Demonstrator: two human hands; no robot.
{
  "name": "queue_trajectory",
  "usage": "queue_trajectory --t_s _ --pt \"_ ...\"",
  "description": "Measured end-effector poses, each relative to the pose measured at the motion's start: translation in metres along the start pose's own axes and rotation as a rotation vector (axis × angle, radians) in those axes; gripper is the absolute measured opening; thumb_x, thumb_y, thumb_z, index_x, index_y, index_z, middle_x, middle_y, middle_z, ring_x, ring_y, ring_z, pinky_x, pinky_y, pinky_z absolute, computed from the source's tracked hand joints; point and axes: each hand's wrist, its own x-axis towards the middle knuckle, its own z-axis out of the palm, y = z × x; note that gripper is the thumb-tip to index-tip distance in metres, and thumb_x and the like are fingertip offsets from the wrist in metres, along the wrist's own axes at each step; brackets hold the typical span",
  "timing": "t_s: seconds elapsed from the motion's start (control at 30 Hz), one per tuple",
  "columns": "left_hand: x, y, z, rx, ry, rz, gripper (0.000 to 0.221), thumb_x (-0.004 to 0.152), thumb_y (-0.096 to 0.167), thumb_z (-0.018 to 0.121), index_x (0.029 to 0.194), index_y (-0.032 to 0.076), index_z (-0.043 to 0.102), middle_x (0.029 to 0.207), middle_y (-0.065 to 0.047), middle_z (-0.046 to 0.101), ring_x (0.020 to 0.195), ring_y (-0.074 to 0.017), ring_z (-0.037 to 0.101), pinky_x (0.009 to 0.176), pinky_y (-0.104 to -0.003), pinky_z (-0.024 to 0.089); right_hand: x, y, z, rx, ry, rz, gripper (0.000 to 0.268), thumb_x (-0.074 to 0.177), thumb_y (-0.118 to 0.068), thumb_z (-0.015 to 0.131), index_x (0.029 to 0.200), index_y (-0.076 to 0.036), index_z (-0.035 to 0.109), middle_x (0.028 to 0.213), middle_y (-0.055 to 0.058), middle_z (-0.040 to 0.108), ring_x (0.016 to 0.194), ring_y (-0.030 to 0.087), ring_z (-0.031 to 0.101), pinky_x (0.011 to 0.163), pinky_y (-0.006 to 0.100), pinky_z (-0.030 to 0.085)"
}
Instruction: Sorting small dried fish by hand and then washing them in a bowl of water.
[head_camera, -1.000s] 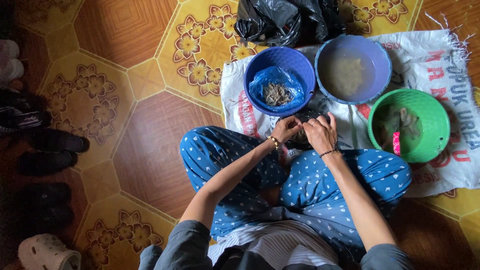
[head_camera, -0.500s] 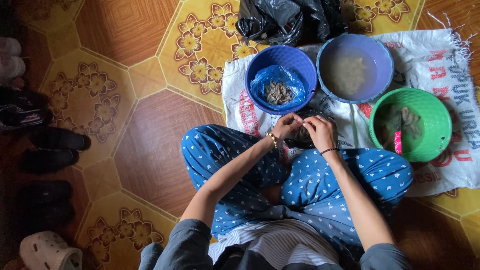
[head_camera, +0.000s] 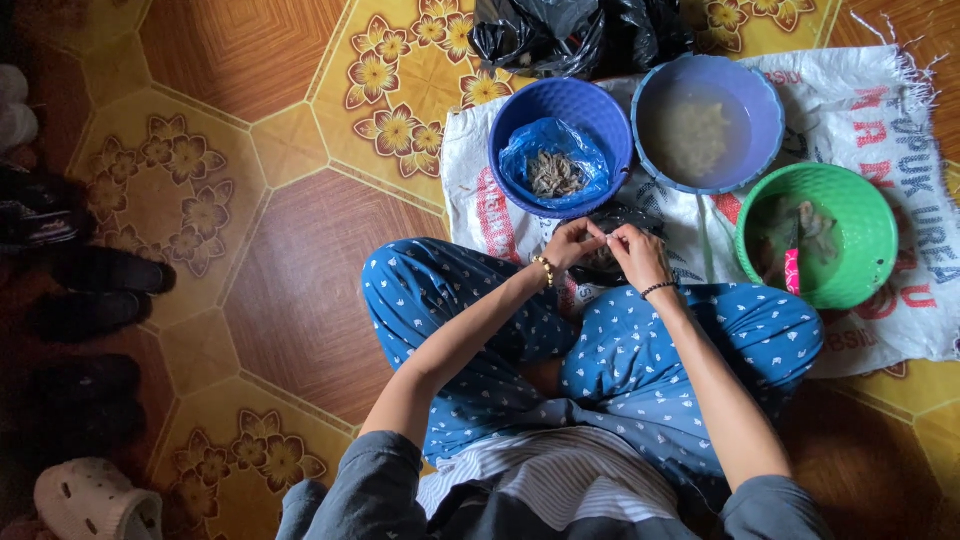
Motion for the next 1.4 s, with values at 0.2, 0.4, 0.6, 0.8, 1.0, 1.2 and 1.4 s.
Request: queue_trajectory --t_s 0.2,0.4,0.6,0.8,1.0,1.2,1.4 --pt "-0.011 0.025 0.004 0.194 -0.008 0.014 0.017 0.083 0.022 0.084 0.095 0.013 0.075 0.080 -0.009 0.068 0.078 -0.0195 0.065 0.072 -0.033 0.053 0.002 -0.014 -0.013 0.034 0.042 -0.185 0.007 0.090 -0.014 0.074 0.087 -0.012 0.068 0.079 0.013 0.068 0.083 0.037 0.070 0.071 0.045 0.056" --pt "-0.001 0.005 -0.003 0.029 -0.171 0.021 0.020 0.097 0.027 0.068 0.102 0.009 0.073 0.086 -0.009 0.070 0.075 -0.0196 0.066 0.066 -0.032 0.054 -0.002 -0.020 -0.016 0.092 0.134 -0.224 0.013 0.094 -0.008 0.071 0.083 -0.007 0.064 0.075 0.007 0.064 0.071 0.026 0.062 0.066 0.038 0.052" --pt "-0.004 0.036 0.006 -0.373 -0.263 -0.078 0.011 0.098 0.015 0.064 0.101 0.006 0.068 0.087 -0.008 0.071 0.066 -0.0147 0.061 0.061 -0.029 0.054 0.005 0.033 0.004 0.572 0.141 -0.016 0.013 0.094 0.010 0.060 0.094 -0.003 0.058 0.085 0.004 0.063 0.073 0.013 0.055 0.069 0.025 0.047" --pt "-0.005 0.059 0.000 -0.346 -0.344 0.153 0.010 0.102 0.013 0.061 0.106 0.009 0.070 0.097 -0.006 0.071 0.078 -0.0134 0.062 0.075 -0.030 0.055 0.009 0.041 0.000 0.837 -0.054 0.203 0.009 0.105 -0.001 0.052 0.105 -0.005 0.060 0.094 0.007 0.066 0.081 0.013 0.064 0.072 0.023 0.056" --pt "-0.010 0.067 0.000 -0.290 -0.318 0.169 0.010 0.102 0.018 0.063 0.104 0.011 0.069 0.096 -0.005 0.071 0.079 -0.0131 0.064 0.073 -0.029 0.053 0.016 0.057 0.033 0.194 -0.031 0.027 0.003 0.097 -0.008 0.067 0.096 -0.005 0.067 0.080 0.010 0.069 0.064 0.026 0.065 0.057 0.037 0.052" --pt "-0.012 0.062 0.001 -0.210 -0.306 0.163 0.009 0.101 0.018 0.062 0.103 0.011 0.068 0.093 -0.005 0.069 0.079 -0.0141 0.066 0.074 -0.030 0.056 0.021 0.077 0.070 0.093 -0.140 0.499 0.036 0.100 -0.021 0.048 0.102 0.005 0.072 0.096 0.027 0.072 0.083 0.040 0.069 0.075 0.047 0.052" --pt "-0.010 0.051 0.002 -0.066 -0.262 0.177 0.012 0.100 0.021 0.063 0.102 0.011 0.069 0.085 -0.003 0.068 0.070 -0.0123 0.064 0.066 -0.027 0.055 0.015 0.044 0.037 -0.014 -0.284 0.393 0.030 0.106 -0.008 0.050 0.093 0.008 0.072 0.076 0.023 0.066 0.057 0.030 0.061 0.054 0.044 0.050"
